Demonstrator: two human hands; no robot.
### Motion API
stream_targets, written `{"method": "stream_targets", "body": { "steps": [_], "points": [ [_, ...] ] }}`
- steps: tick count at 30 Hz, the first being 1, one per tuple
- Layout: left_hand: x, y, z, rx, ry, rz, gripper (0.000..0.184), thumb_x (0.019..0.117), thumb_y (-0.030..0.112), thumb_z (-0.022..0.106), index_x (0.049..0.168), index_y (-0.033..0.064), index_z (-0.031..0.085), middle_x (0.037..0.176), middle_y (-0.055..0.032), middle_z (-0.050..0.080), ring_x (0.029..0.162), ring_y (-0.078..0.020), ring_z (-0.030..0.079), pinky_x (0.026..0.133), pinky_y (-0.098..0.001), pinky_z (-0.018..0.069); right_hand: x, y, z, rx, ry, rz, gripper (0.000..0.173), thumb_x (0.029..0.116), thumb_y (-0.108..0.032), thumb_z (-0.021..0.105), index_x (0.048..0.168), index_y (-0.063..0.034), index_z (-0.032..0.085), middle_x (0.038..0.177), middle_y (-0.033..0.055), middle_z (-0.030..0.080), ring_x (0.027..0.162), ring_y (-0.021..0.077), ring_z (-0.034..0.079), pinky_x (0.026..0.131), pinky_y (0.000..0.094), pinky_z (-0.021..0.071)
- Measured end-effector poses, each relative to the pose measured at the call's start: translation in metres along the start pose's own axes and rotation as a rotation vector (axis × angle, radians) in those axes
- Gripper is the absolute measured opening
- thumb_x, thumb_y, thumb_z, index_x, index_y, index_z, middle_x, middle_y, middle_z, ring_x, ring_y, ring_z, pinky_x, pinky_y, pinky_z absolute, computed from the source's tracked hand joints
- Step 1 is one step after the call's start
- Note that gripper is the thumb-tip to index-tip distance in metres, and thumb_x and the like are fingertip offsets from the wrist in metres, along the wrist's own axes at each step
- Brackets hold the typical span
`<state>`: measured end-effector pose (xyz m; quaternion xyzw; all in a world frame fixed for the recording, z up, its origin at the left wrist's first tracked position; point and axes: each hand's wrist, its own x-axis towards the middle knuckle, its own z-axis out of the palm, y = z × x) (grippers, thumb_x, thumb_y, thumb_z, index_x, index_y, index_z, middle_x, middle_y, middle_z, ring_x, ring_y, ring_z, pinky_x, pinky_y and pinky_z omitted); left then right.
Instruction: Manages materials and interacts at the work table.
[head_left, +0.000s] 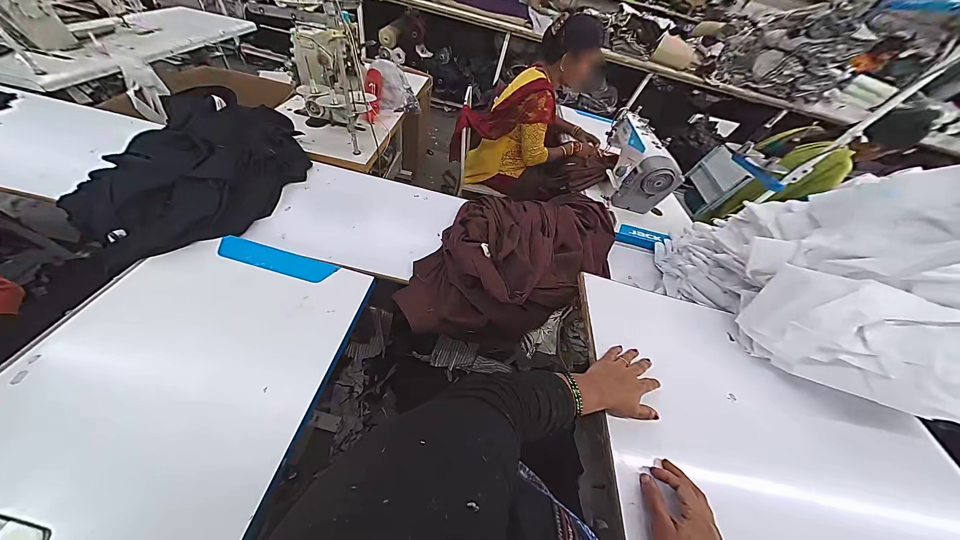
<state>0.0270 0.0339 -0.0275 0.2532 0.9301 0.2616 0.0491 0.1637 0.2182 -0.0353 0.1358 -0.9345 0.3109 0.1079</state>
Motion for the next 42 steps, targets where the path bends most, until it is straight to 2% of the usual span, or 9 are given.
{"method": "stream_targets", "body": {
  "steps": [5, 7, 9, 16, 23, 26, 30, 36, 42],
  "points": [
    [0.007, 0.004, -0.022, -0.433, 0.053, -0.132, 0.063, 0.1067, 0.048, 0.048, 0.150, 0.0030, 0.050, 0.158, -0.0199, 0.045, 0.154, -0.0357, 0.030, 0.126, -0.0593, 0.0119, 0.000, 0.000, 0.000, 0.027, 0.022, -0.024, 0.030, 0.0930, -0.011, 0.060, 0.100, 0.0166, 0.068, 0.126, 0.0382, 0.061, 0.126, 0.0530, 0.055, 0.111, 0.0593, 0.0379],
    [0.011, 0.010, -0.041, -0.953, 0.146, -0.224, 0.062, 0.1131, 0.038, 0.033, 0.154, -0.0083, 0.035, 0.155, -0.0316, 0.042, 0.147, -0.0398, 0.040, 0.123, -0.0538, 0.0278, 0.000, 0.000, 0.000, 0.053, 0.044, -0.018, 0.030, 0.0922, -0.010, 0.060, 0.099, 0.0175, 0.068, 0.124, 0.0388, 0.062, 0.125, 0.0534, 0.056, 0.111, 0.0581, 0.0393],
    [0.015, 0.015, -0.060, -1.541, 0.214, -0.363, 0.079, 0.1094, 0.057, 0.016, 0.160, -0.0029, 0.021, 0.160, -0.0350, 0.029, 0.145, -0.0465, 0.039, 0.114, -0.0586, 0.0382, -0.002, 0.000, 0.002, 0.076, 0.063, 0.001, 0.029, 0.0916, -0.009, 0.059, 0.098, 0.0181, 0.068, 0.122, 0.0390, 0.063, 0.124, 0.0529, 0.056, 0.111, 0.0566, 0.0396],
    [0.050, 0.026, -0.130, -1.940, 0.449, -0.429, 0.085, 0.1050, 0.066, 0.019, 0.164, 0.0052, 0.011, 0.167, -0.0285, 0.014, 0.154, -0.0377, 0.025, 0.122, -0.0483, 0.0295, -0.004, 0.004, 0.005, 0.080, 0.119, -0.007, 0.029, 0.0896, -0.011, 0.058, 0.096, 0.0147, 0.070, 0.122, 0.0353, 0.065, 0.123, 0.0512, 0.058, 0.108, 0.0578, 0.0415],
    [0.053, 0.025, -0.102, -1.749, 0.385, -0.441, 0.080, 0.1079, 0.060, 0.017, 0.162, 0.0014, 0.015, 0.165, -0.0304, 0.020, 0.151, -0.0404, 0.028, 0.119, -0.0550, 0.0296, -0.004, 0.004, 0.006, 0.114, 0.143, 0.001, 0.029, 0.0884, -0.012, 0.058, 0.094, 0.0144, 0.070, 0.119, 0.0343, 0.067, 0.121, 0.0491, 0.060, 0.108, 0.0567, 0.0423],
    [0.050, 0.023, -0.060, -1.063, 0.338, -0.315, 0.067, 0.1121, 0.042, 0.034, 0.155, -0.0090, 0.031, 0.156, -0.0326, 0.040, 0.147, -0.0407, 0.040, 0.120, -0.0528, 0.0336, -0.003, 0.002, 0.004, 0.124, 0.147, 0.003, 0.028, 0.0887, -0.011, 0.059, 0.094, 0.0147, 0.070, 0.118, 0.0349, 0.066, 0.121, 0.0500, 0.060, 0.107, 0.0577, 0.0428],
    [0.022, 0.026, 0.015, -0.099, 0.092, -0.074, 0.074, 0.1002, 0.058, 0.053, 0.152, 0.0050, 0.047, 0.164, -0.0267, 0.029, 0.155, -0.0452, 0.020, 0.124, -0.0653, 0.0122, -0.004, 0.005, 0.004, 0.111, 0.145, -0.004, 0.027, 0.0891, -0.010, 0.059, 0.095, 0.0143, 0.070, 0.117, 0.0345, 0.067, 0.120, 0.0494, 0.061, 0.107, 0.0579, 0.0435],
    [0.016, 0.036, 0.015, -0.005, -0.017, -0.028, 0.068, 0.1017, 0.054, 0.052, 0.154, 0.0100, 0.046, 0.166, -0.0276, 0.022, 0.156, -0.0444, 0.015, 0.124, -0.0640, 0.0116, -0.003, 0.005, 0.004, 0.120, 0.174, 0.001, 0.027, 0.0894, -0.011, 0.059, 0.093, 0.0135, 0.070, 0.115, 0.0328, 0.068, 0.119, 0.0472, 0.062, 0.107, 0.0555, 0.0444],
    [0.016, 0.034, 0.011, -0.051, 0.029, -0.015, 0.055, 0.1051, 0.047, 0.050, 0.142, 0.0072, 0.059, 0.161, -0.0233, 0.037, 0.154, -0.0435, 0.023, 0.124, -0.0637, 0.0147, -0.002, 0.005, 0.005, 0.138, 0.179, 0.018, 0.030, 0.0894, -0.013, 0.057, 0.093, 0.0138, 0.070, 0.114, 0.0327, 0.069, 0.119, 0.0478, 0.062, 0.107, 0.0562, 0.0435]
  ]
}}
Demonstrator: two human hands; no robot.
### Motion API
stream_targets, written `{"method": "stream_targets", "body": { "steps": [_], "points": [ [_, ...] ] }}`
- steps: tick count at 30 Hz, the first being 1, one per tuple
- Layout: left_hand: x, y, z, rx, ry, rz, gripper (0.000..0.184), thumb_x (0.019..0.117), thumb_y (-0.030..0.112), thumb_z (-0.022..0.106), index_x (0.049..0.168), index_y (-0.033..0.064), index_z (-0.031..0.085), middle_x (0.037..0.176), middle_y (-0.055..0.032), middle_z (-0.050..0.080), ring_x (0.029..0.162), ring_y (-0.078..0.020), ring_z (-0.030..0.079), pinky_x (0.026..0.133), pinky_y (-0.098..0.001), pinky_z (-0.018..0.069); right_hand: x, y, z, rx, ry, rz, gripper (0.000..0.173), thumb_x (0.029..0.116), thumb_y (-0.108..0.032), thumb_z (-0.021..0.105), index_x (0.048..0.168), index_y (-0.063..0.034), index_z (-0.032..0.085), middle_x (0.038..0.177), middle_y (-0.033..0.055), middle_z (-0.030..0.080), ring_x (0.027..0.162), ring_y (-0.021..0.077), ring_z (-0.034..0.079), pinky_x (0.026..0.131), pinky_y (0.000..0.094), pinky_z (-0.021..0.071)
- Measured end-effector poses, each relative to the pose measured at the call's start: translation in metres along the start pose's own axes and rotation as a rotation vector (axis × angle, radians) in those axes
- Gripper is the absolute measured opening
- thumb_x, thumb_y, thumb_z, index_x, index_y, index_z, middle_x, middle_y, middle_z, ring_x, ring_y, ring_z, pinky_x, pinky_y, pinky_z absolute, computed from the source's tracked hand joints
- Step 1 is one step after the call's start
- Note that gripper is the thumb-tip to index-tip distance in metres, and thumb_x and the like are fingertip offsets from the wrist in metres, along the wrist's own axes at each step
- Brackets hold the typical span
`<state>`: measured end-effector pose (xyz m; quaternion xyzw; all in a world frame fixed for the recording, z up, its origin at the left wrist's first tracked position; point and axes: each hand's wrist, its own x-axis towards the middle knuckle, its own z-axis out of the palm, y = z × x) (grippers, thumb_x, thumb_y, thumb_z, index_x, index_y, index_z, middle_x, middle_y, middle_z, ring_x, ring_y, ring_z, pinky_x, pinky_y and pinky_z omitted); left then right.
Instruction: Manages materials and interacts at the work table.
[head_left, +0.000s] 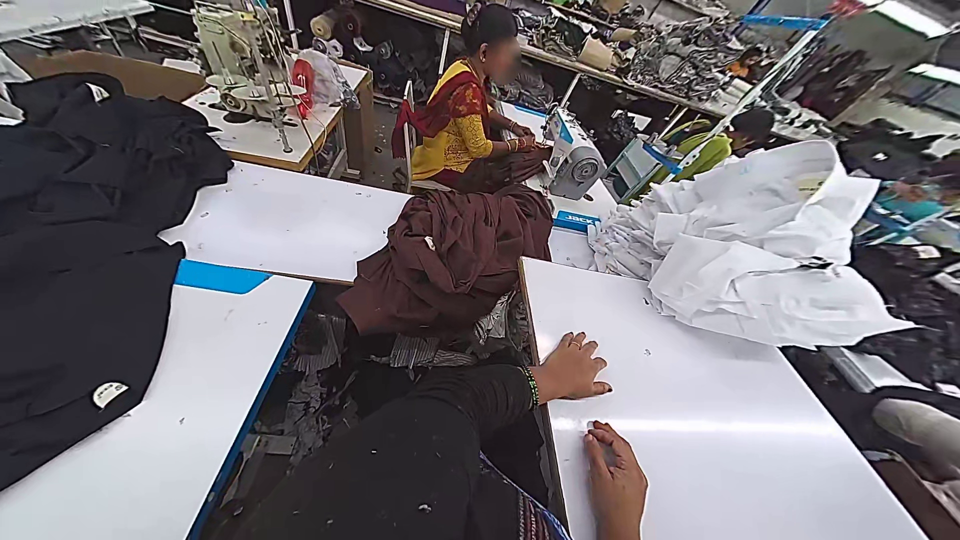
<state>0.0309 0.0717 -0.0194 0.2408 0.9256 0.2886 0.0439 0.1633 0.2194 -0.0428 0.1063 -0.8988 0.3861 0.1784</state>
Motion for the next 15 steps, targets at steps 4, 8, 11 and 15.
{"method": "stream_targets", "body": {
  "steps": [4, 8, 11, 15],
  "points": [
    [-0.004, -0.005, -0.001, -0.133, 0.107, 0.095, 0.043, 0.1090, 0.031, 0.043, 0.117, 0.0000, 0.071, 0.135, -0.0203, 0.064, 0.143, -0.0383, 0.045, 0.122, -0.0586, 0.0241, 0.000, 0.000, 0.001, 0.023, 0.037, 0.007, 0.028, 0.0882, -0.012, 0.058, 0.092, 0.0135, 0.070, 0.107, 0.0298, 0.071, 0.113, 0.0429, 0.065, 0.104, 0.0517, 0.0471],
    [-0.009, -0.009, -0.008, -0.483, 0.186, 0.031, 0.042, 0.1098, 0.018, 0.037, 0.107, -0.0101, 0.068, 0.101, -0.0241, 0.071, 0.100, -0.0344, 0.068, 0.095, -0.0516, 0.0489, -0.001, -0.005, 0.000, 0.044, 0.045, 0.038, 0.028, 0.0889, -0.011, 0.058, 0.095, 0.0135, 0.070, 0.105, 0.0290, 0.071, 0.111, 0.0417, 0.066, 0.102, 0.0524, 0.0478],
    [-0.028, -0.004, -0.017, -0.885, 0.189, -0.085, 0.039, 0.1121, 0.017, 0.035, 0.113, -0.0085, 0.064, 0.083, -0.0100, 0.065, 0.067, -0.0129, 0.057, 0.068, -0.0301, 0.0492, -0.002, -0.006, -0.001, 0.045, 0.067, 0.058, 0.028, 0.0892, -0.011, 0.059, 0.095, 0.0131, 0.071, 0.104, 0.0284, 0.072, 0.108, 0.0397, 0.068, 0.100, 0.0508, 0.0488],
    [-0.061, -0.017, -0.024, -1.222, 0.226, -0.156, 0.031, 0.1101, 0.014, 0.039, 0.105, -0.0052, 0.063, 0.060, 0.0064, 0.045, 0.049, -0.0014, 0.042, 0.050, -0.0179, 0.0379, -0.001, -0.008, -0.003, 0.078, 0.092, 0.104, 0.028, 0.0893, -0.011, 0.059, 0.097, 0.0142, 0.070, 0.103, 0.0273, 0.072, 0.104, 0.0349, 0.069, 0.096, 0.0481, 0.0507]
  ]
}}
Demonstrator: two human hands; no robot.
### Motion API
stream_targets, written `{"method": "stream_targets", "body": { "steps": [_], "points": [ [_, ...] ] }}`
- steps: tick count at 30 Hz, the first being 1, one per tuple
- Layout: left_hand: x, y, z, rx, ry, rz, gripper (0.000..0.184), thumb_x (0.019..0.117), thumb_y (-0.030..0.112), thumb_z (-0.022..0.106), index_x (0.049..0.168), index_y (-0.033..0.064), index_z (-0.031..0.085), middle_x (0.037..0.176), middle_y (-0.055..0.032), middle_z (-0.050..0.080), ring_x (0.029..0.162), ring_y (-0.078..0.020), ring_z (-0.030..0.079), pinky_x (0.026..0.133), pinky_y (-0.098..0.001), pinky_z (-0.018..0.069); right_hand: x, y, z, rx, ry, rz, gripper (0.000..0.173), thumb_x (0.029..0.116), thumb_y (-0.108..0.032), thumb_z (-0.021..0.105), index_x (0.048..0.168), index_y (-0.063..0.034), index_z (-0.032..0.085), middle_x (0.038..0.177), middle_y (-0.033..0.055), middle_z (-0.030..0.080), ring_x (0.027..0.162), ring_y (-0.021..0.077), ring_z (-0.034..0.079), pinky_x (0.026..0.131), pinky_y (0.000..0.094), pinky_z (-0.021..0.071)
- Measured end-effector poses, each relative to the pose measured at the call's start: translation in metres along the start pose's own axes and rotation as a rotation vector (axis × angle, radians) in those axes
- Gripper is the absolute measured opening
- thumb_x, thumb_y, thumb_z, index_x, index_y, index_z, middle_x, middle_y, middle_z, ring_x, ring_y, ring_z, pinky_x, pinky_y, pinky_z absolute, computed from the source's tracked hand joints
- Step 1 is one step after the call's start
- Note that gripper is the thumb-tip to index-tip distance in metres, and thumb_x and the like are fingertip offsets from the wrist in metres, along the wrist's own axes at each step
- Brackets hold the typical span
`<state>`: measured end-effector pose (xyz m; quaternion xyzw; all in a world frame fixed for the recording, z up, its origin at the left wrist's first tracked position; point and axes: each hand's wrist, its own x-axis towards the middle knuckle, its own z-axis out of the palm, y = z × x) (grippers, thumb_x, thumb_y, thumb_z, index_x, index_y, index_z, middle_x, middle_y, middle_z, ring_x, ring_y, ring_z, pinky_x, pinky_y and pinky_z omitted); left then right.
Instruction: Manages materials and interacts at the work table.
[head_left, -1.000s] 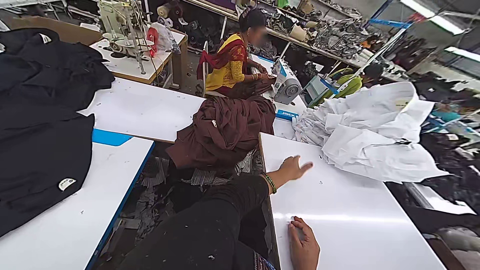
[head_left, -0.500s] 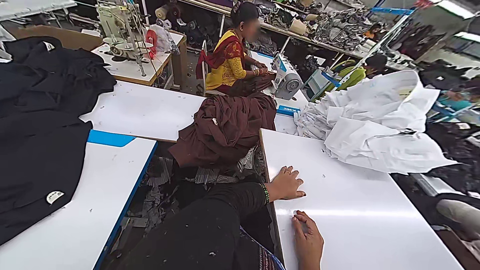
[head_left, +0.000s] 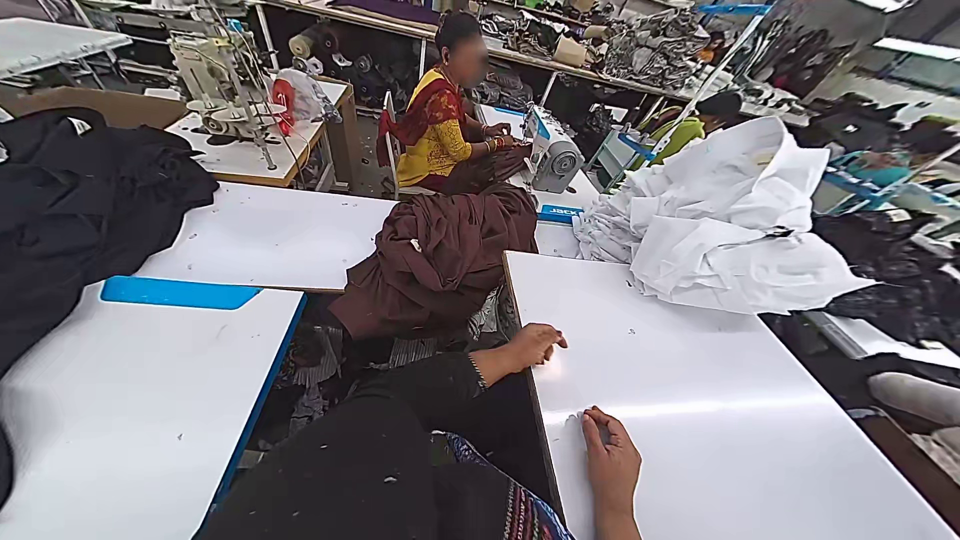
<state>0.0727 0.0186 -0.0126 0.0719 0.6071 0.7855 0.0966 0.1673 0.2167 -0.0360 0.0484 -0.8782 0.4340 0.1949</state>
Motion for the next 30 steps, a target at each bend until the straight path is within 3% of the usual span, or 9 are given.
{"method": "stream_targets", "body": {
  "steps": [3, 6, 9, 11, 15, 19, 24, 26, 30],
  "points": [
    [-0.012, 0.003, -0.065, 0.212, 0.129, -0.098, 0.025, 0.1074, 0.016, 0.046, 0.108, -0.0022, 0.063, 0.069, 0.0012, 0.052, 0.055, -0.0048, 0.047, 0.054, -0.0208, 0.0405, 0.000, -0.001, -0.001, 0.017, 0.010, 0.018, 0.026, 0.0894, -0.009, 0.060, 0.097, 0.0128, 0.071, 0.099, 0.0247, 0.072, 0.096, 0.0269, 0.069, 0.090, 0.0411, 0.0524],
    [-0.021, 0.024, -0.184, 0.401, 0.379, -0.321, 0.041, 0.1094, 0.025, 0.043, 0.136, -0.0036, 0.055, 0.119, -0.0215, 0.066, 0.099, -0.0262, 0.066, 0.090, -0.0427, 0.0539, -0.003, -0.001, -0.002, 0.031, 0.007, 0.042, 0.024, 0.0898, -0.009, 0.060, 0.096, 0.0111, 0.071, 0.096, 0.0216, 0.073, 0.092, 0.0215, 0.069, 0.088, 0.0365, 0.0525],
    [-0.036, 0.095, -0.284, 0.418, 0.928, -0.084, 0.043, 0.1114, 0.021, 0.036, 0.133, -0.0123, 0.053, 0.117, -0.0312, 0.062, 0.102, -0.0377, 0.063, 0.092, -0.0534, 0.0499, 0.001, -0.003, -0.002, 0.054, 0.020, 0.047, 0.024, 0.0892, -0.010, 0.060, 0.095, 0.0111, 0.071, 0.093, 0.0194, 0.072, 0.089, 0.0170, 0.068, 0.085, 0.0319, 0.0519],
    [-0.054, 0.175, -0.317, 0.202, 1.172, 0.160, 0.051, 0.1133, 0.031, 0.021, 0.135, -0.0067, 0.049, 0.104, -0.0161, 0.061, 0.086, -0.0200, 0.059, 0.082, -0.0367, 0.0509, 0.004, -0.004, -0.001, 0.046, 0.013, 0.045, 0.025, 0.0898, -0.010, 0.060, 0.095, 0.0111, 0.071, 0.093, 0.0196, 0.072, 0.090, 0.0171, 0.068, 0.085, 0.0328, 0.0519],
    [-0.097, 0.277, -0.313, -0.165, 1.247, 0.526, 0.050, 0.1135, 0.038, 0.025, 0.150, 0.0056, 0.035, 0.120, -0.0104, 0.063, 0.095, -0.0153, 0.066, 0.081, -0.0308, 0.0552, -0.001, -0.005, -0.004, 0.030, 0.004, 0.069, 0.023, 0.0906, -0.009, 0.060, 0.096, 0.0105, 0.071, 0.093, 0.0183, 0.072, 0.089, 0.0138, 0.067, 0.085, 0.0298, 0.0512],
    [-0.123, 0.305, -0.302, -0.260, 1.254, 0.624, 0.052, 0.1134, 0.042, 0.024, 0.154, 0.0088, 0.028, 0.127, -0.0115, 0.062, 0.097, -0.0156, 0.068, 0.080, -0.0295, 0.0563, 0.002, -0.005, -0.001, 0.037, 0.004, 0.053, 0.025, 0.0901, -0.011, 0.060, 0.096, 0.0110, 0.071, 0.092, 0.0183, 0.072, 0.088, 0.0151, 0.067, 0.084, 0.0317, 0.0513],
    [-0.124, 0.264, -0.304, -0.411, 1.284, 0.561, 0.054, 0.1123, 0.044, 0.024, 0.151, 0.0076, 0.031, 0.122, -0.0116, 0.061, 0.093, -0.0153, 0.066, 0.079, -0.0300, 0.0554, 0.000, -0.003, -0.004, 0.040, -0.019, 0.053, 0.025, 0.0892, -0.009, 0.060, 0.096, 0.0126, 0.070, 0.095, 0.0219, 0.072, 0.092, 0.0207, 0.068, 0.087, 0.0372, 0.0518],
    [-0.121, 0.237, -0.302, -0.442, 1.260, 0.505, 0.058, 0.1122, 0.047, 0.023, 0.156, 0.0078, 0.024, 0.135, -0.0143, 0.057, 0.100, -0.0162, 0.066, 0.083, -0.0298, 0.0554, 0.000, -0.002, -0.004, 0.040, -0.021, 0.054, 0.024, 0.0892, -0.009, 0.060, 0.096, 0.0126, 0.069, 0.095, 0.0206, 0.071, 0.092, 0.0174, 0.067, 0.087, 0.0332, 0.0518],
    [-0.105, 0.181, -0.288, -0.489, 1.233, 0.361, 0.058, 0.1116, 0.048, 0.026, 0.153, 0.0074, 0.028, 0.128, -0.0124, 0.058, 0.098, -0.0167, 0.065, 0.082, -0.0315, 0.0546, 0.000, -0.005, -0.004, 0.038, -0.014, 0.084, 0.022, 0.0901, -0.008, 0.061, 0.095, 0.0115, 0.069, 0.092, 0.0166, 0.071, 0.088, 0.0106, 0.065, 0.084, 0.0271, 0.0504]
  ]
}}
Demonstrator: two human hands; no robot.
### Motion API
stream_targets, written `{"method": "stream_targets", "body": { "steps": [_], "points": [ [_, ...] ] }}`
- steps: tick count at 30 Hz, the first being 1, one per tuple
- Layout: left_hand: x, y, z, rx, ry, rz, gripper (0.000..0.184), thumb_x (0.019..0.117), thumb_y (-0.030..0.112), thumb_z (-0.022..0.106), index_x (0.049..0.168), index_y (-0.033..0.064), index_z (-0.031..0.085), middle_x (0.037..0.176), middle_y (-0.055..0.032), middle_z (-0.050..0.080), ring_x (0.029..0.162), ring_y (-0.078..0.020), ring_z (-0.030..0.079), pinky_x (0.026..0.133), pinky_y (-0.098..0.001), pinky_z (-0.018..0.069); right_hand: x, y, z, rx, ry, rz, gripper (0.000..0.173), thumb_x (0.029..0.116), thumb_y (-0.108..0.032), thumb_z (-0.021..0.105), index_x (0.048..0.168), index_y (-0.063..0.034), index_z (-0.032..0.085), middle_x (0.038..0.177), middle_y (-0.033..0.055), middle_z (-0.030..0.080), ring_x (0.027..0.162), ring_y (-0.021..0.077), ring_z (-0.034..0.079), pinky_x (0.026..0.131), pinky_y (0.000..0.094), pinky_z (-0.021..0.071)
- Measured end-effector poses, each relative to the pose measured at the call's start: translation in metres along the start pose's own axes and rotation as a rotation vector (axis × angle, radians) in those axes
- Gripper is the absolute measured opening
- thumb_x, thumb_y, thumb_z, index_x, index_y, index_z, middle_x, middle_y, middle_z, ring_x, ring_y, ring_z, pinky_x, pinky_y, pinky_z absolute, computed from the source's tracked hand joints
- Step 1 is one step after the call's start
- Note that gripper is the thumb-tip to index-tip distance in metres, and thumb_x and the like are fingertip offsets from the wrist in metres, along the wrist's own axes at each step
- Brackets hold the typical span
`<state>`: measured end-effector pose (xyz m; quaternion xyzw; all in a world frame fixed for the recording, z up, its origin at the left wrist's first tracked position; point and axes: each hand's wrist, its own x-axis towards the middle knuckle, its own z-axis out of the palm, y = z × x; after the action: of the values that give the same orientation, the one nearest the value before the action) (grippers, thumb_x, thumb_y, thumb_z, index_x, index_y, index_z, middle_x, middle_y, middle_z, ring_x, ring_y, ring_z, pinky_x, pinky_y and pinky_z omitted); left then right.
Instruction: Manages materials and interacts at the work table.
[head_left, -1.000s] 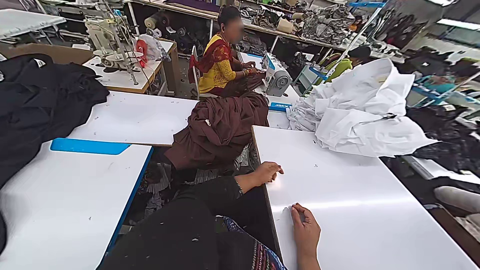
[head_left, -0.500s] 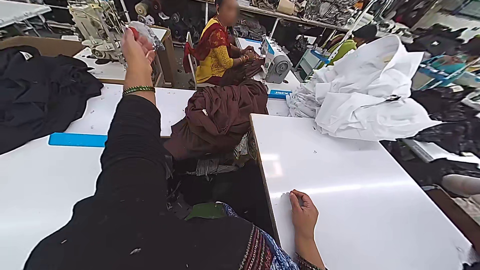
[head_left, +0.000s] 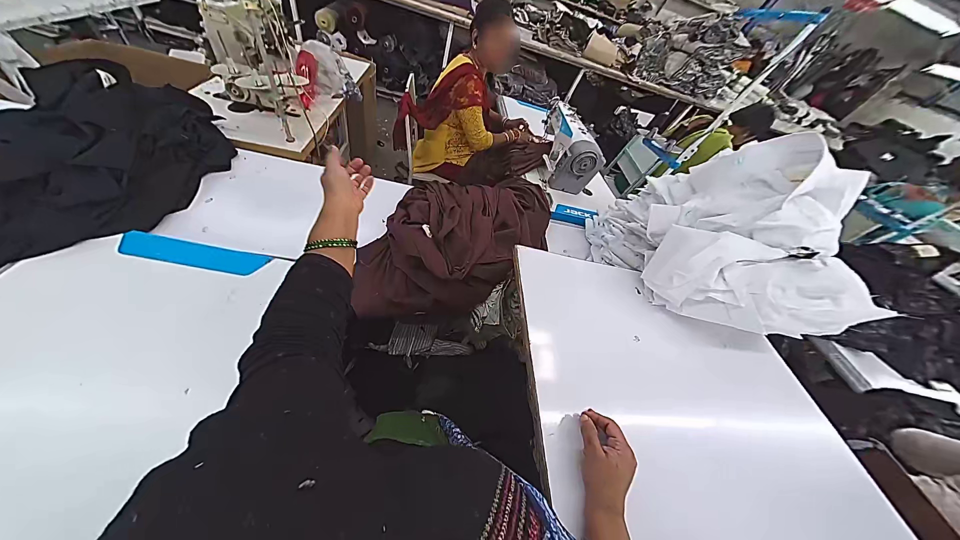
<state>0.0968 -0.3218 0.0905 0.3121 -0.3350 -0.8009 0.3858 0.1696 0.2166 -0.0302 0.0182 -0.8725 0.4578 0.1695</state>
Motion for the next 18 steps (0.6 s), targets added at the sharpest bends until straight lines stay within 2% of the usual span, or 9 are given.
{"method": "stream_targets", "body": {
  "steps": [3, 8, 10, 11, 13, 14, 15, 17, 18],
  "points": [
    [-0.011, -0.047, -0.016, 0.055, -0.039, -0.091, 0.064, 0.1115, 0.049, 0.026, 0.159, 0.0056, 0.022, 0.146, -0.0176, 0.050, 0.117, -0.0230, 0.062, 0.094, -0.0368, 0.0524, 0.000, 0.001, 0.000, 0.005, -0.004, -0.006, 0.023, 0.0905, -0.009, 0.061, 0.095, 0.0118, 0.068, 0.091, 0.0156, 0.070, 0.086, 0.0078, 0.064, 0.083, 0.0244, 0.0499],
    [-0.014, -0.114, -0.055, 0.292, 0.062, -0.231, 0.066, 0.1105, 0.049, 0.034, 0.159, 0.0055, 0.023, 0.153, -0.0241, 0.044, 0.130, -0.0338, 0.055, 0.103, -0.0471, 0.0476, 0.000, 0.002, 0.000, 0.005, 0.009, -0.013, 0.024, 0.0906, -0.009, 0.060, 0.095, 0.0123, 0.069, 0.092, 0.0161, 0.071, 0.088, 0.0061, 0.064, 0.083, 0.0219, 0.0496],
    [-0.006, -0.145, -0.094, 0.656, 0.000, -0.170, 0.067, 0.1088, 0.044, 0.042, 0.156, -0.0016, 0.027, 0.152, -0.0310, 0.042, 0.138, -0.0426, 0.046, 0.110, -0.0572, 0.0410, 0.000, 0.002, 0.001, 0.016, 0.011, -0.015, 0.023, 0.0907, -0.009, 0.060, 0.094, 0.0124, 0.069, 0.092, 0.0155, 0.071, 0.087, 0.0039, 0.064, 0.083, 0.0194, 0.0490],
    [-0.002, -0.155, -0.116, 0.927, -0.047, -0.139, 0.067, 0.1073, 0.041, 0.048, 0.153, -0.0057, 0.033, 0.152, -0.0336, 0.042, 0.141, -0.0464, 0.043, 0.113, -0.0610, 0.0380, 0.000, 0.002, 0.001, 0.017, 0.011, -0.013, 0.023, 0.0907, -0.009, 0.060, 0.094, 0.0120, 0.069, 0.092, 0.0152, 0.071, 0.087, 0.0037, 0.064, 0.083, 0.0189, 0.0490],
    [-0.013, -0.164, -0.155, 1.448, -0.170, -0.187, 0.067, 0.1025, 0.042, 0.057, 0.151, -0.0019, 0.043, 0.155, -0.0334, 0.038, 0.145, -0.0505, 0.038, 0.113, -0.0679, 0.0337, -0.001, 0.000, 0.000, 0.013, 0.009, 0.000, 0.023, 0.0910, -0.008, 0.060, 0.095, 0.0124, 0.069, 0.093, 0.0162, 0.071, 0.088, 0.0061, 0.064, 0.084, 0.0210, 0.0495],
    [-0.025, -0.171, -0.173, 1.593, -0.222, -0.232, 0.066, 0.1003, 0.041, 0.061, 0.149, -0.0017, 0.047, 0.153, -0.0342, 0.041, 0.143, -0.0519, 0.039, 0.112, -0.0702, 0.0337, -0.001, 0.000, 0.000, 0.010, 0.011, 0.002, 0.022, 0.0908, -0.008, 0.060, 0.095, 0.0125, 0.069, 0.093, 0.0168, 0.071, 0.088, 0.0074, 0.064, 0.084, 0.0223, 0.0496],
    [-0.037, -0.178, -0.189, 1.667, -0.264, -0.304, 0.063, 0.0996, 0.039, 0.064, 0.143, -0.0040, 0.053, 0.148, -0.0346, 0.048, 0.140, -0.0513, 0.044, 0.112, -0.0696, 0.0352, -0.001, -0.001, 0.000, 0.004, 0.016, 0.002, 0.022, 0.0904, -0.008, 0.060, 0.095, 0.0121, 0.069, 0.092, 0.0169, 0.071, 0.088, 0.0078, 0.064, 0.084, 0.0228, 0.0496],
    [-0.058, -0.192, -0.209, 1.763, -0.386, -0.497, 0.056, 0.1039, 0.040, 0.058, 0.130, -0.0097, 0.061, 0.138, -0.0320, 0.058, 0.134, -0.0445, 0.053, 0.112, -0.0618, 0.0384, -0.001, -0.002, 0.000, 0.000, 0.022, 0.003, 0.023, 0.0901, -0.008, 0.059, 0.095, 0.0124, 0.069, 0.093, 0.0178, 0.072, 0.089, 0.0095, 0.065, 0.085, 0.0245, 0.0500],
    [-0.065, -0.197, -0.213, 1.806, -0.463, -0.585, 0.058, 0.1047, 0.042, 0.056, 0.132, -0.0098, 0.059, 0.140, -0.0304, 0.058, 0.136, -0.0416, 0.053, 0.112, -0.0593, 0.0385, -0.001, -0.002, 0.000, -0.005, 0.024, 0.001, 0.023, 0.0899, -0.008, 0.060, 0.095, 0.0123, 0.069, 0.093, 0.0176, 0.072, 0.090, 0.0099, 0.066, 0.085, 0.0248, 0.0503]
  ]
}}
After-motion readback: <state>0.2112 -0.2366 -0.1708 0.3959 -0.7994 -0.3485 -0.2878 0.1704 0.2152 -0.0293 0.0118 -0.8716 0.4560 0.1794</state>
